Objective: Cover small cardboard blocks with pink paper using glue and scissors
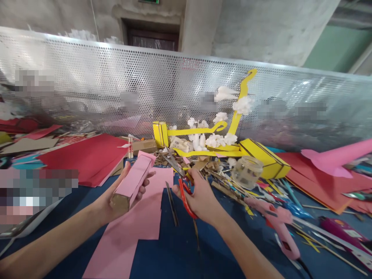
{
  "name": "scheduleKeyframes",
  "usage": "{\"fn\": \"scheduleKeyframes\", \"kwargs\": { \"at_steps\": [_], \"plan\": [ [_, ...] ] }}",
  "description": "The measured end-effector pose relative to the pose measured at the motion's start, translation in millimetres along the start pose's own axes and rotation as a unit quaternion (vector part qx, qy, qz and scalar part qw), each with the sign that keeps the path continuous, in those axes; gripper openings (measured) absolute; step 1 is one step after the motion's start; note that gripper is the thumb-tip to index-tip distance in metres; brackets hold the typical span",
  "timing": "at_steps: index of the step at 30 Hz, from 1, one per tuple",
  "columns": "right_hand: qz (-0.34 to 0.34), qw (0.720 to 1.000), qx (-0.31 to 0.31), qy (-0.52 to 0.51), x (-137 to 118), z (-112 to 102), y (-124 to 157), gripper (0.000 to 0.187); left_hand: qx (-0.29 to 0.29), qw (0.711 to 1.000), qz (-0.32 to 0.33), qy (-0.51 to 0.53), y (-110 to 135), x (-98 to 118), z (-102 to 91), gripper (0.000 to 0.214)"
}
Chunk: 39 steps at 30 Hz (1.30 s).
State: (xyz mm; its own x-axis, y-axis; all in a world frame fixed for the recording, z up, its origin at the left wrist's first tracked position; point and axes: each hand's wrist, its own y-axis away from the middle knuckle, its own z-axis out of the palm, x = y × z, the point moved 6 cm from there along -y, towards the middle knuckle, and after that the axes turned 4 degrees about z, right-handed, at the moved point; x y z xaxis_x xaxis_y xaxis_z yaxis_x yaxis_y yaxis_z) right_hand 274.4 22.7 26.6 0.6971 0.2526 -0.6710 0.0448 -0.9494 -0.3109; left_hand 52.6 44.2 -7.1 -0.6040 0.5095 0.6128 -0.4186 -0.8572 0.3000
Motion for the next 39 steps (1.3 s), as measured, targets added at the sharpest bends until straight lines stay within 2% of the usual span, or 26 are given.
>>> {"fn": "scheduleKeyframes", "kwargs": {
  "at_steps": [7, 12, 16, 23, 39],
  "plan": [
    [-0.054, 0.997, -0.012, 0.051, -5, -3, 4, 0.024, -0.048, 0.999, -0.009, -0.004, 0, 0, 1.7, 0.055],
    [-0.071, 0.995, -0.007, 0.072, -14, 0, 6, 0.024, -0.039, 0.998, -0.04, -0.025, 1, -6, 0.0, 0.055],
    [-0.061, 0.996, -0.008, 0.064, -17, 2, 7, 0.024, -0.03, 0.995, -0.07, -0.062, -3, -13, -7.7, 0.06],
    [-0.036, 0.999, -0.019, 0.034, -14, 0, 7, 0.018, -0.036, 0.992, -0.066, -0.097, -8, -13, -19.8, 0.074],
    [-0.035, 0.999, -0.006, 0.036, -12, 3, 11, 0.026, -0.057, 0.989, -0.039, -0.131, -10, -6, -18.4, 0.069]
  ]
}}
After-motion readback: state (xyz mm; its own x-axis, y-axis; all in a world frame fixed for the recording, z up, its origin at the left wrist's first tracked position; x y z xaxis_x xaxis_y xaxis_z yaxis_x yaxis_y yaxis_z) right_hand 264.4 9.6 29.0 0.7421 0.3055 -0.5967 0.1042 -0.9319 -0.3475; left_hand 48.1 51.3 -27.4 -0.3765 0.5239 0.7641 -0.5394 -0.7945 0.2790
